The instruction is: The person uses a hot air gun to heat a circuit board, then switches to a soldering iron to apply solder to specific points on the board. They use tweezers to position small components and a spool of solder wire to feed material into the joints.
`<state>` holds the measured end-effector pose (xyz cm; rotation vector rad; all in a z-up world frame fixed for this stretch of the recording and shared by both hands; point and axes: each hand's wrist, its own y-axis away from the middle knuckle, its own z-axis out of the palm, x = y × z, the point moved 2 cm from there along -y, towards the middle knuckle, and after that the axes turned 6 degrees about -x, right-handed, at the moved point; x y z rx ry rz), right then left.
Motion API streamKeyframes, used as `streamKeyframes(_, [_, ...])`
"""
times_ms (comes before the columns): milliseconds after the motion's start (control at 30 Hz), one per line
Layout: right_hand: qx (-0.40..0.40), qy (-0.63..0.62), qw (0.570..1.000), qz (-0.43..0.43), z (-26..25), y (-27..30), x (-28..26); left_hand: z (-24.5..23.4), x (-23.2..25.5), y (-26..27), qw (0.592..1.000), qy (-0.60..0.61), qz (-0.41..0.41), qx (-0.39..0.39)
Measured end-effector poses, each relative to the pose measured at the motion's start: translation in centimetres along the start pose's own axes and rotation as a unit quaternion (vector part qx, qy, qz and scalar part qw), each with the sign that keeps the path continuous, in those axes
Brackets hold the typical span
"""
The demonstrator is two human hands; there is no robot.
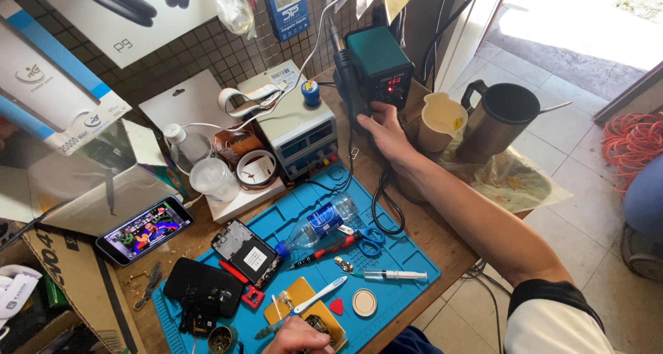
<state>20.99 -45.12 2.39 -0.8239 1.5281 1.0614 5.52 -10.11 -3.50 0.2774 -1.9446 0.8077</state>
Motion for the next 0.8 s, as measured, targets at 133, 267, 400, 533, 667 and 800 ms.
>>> streamKeyframes(133, [0.02,0.024,0.968,-0.25,-1.1,1.4,3.7,1.5,5.1,-3.4,0.965,-0.008,0.069,0.253])
streamKeyframes(267, [-0.111,0.1,0.952,-0.267,-1.3,10.6,-0.1,1.4,8.0,-2.8,0.949,0.034,-0.049,0.31])
streamKeyframes(400, [-0.173,0.221,0.931,-0.235,-1.9,15.6,0.3,0.3,7.7,-0.6,0.952,-0.069,-0.005,0.299])
streamKeyframes(533, [-0.209,0.471,0.824,-0.237,-1.3,19.1,2.4,-0.6,7.6,2.6,0.921,-0.206,-0.023,0.329])
streamKeyframes(667, [-0.207,0.525,0.78,-0.27,-1.0,20.3,5.8,-1.9,8.4,5.2,0.895,-0.28,-0.103,0.332])
streamKeyframes(800, [-0.201,0.559,0.745,-0.305,-0.4,19.7,7.4,-3.6,9.6,7.7,0.851,-0.423,-0.145,0.274])
